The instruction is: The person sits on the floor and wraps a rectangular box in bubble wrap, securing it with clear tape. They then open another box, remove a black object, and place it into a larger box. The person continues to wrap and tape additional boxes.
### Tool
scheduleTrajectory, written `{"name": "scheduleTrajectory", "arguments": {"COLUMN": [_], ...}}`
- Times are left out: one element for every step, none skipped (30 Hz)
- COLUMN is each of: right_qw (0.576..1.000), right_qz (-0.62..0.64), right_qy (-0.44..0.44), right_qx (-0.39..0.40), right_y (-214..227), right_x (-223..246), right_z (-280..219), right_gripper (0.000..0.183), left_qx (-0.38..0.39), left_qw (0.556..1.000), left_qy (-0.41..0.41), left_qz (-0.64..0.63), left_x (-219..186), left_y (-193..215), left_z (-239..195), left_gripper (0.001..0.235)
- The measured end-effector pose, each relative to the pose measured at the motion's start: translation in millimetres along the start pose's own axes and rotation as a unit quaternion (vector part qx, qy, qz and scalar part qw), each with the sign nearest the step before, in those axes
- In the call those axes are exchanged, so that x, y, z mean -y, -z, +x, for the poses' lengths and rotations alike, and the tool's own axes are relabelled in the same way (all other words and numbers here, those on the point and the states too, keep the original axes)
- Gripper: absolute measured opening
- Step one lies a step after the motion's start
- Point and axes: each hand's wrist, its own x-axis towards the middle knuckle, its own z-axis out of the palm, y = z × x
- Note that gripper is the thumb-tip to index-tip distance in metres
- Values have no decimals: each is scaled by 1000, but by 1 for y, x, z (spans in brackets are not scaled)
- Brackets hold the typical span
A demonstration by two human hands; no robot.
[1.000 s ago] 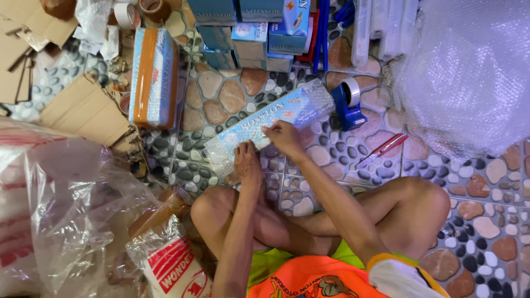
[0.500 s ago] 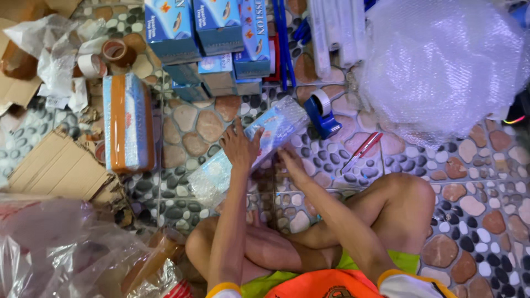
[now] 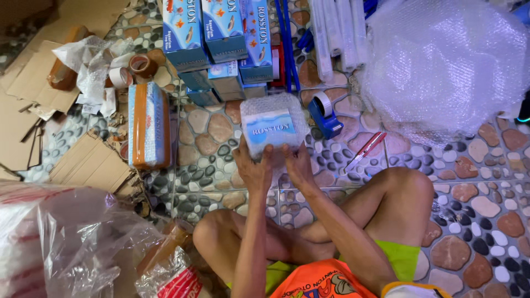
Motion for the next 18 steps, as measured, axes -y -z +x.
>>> {"name": "scheduleTrajectory", "arguments": {"right_qw": [1000,1000,1000,1000,999,997,997,986,959,959,934,903,903,884,863,865,850,832], "right_qz": [1,-2,-3,-2,-4,-6,-4,-32,-59,-56,-84,-111,-111,-125,-139,-139,-177,-214], "right_qy": [3,-7,-18,-16,8,33,32,149,266,267,342,414,414,451,483,479,488,497], "right_qx": [1,-10,-22,-20,-45,-70,-67,-74,-81,-81,-58,-34,-31,14,59,61,91,121], "right_y": [0,1,1,-1,-3,-6,-7,-9,-13,-12,-11,-11,-3,4,12,17,22,28], "right_x": [7,13,19,21,23,24,21,17,14,8,2,-4,-2,-1,-1,-5,-9,-12], "right_z": [-10,-20,-31,-33,-36,-38,-37,-35,-33,-28,-21,-14,-12,-9,-7,-4,1,5], "right_gripper": [86,72,58,58,53,49,49,45,52,52,49,47,47,44,51,51,57,66], "left_qx": [-3,-38,-72,-74,-92,-110,-113,-155,-196,-198,-196,-191,-193,-163,-128,-127,-89,-51], "left_qw": [1000,998,992,992,987,981,981,982,978,977,972,953,953,940,923,925,903,876], "left_qy": [-2,47,95,93,98,103,102,54,3,0,-115,-228,-227,-296,-362,-358,-419,-477], "left_qz": [-1,-25,-48,-48,-85,-122,-120,-98,-76,-75,-66,-55,-54,-39,-24,-22,15,51], "left_x": [4,9,13,4,-5,-13,-11,-10,-8,5,17,29,22,16,10,12,13,13], "left_y": [-3,-7,-11,-10,-9,-8,-11,-14,-17,-17,-18,-19,-12,-6,1,6,9,13], "left_z": [-6,-11,-17,-21,-25,-29,-30,-31,-30,-27,-23,-18,-18,-17,-18,-17,-14,-11], "left_gripper": [98,84,70,70,67,63,63,58,53,53,43,35,35,33,39,39,42,45]}}
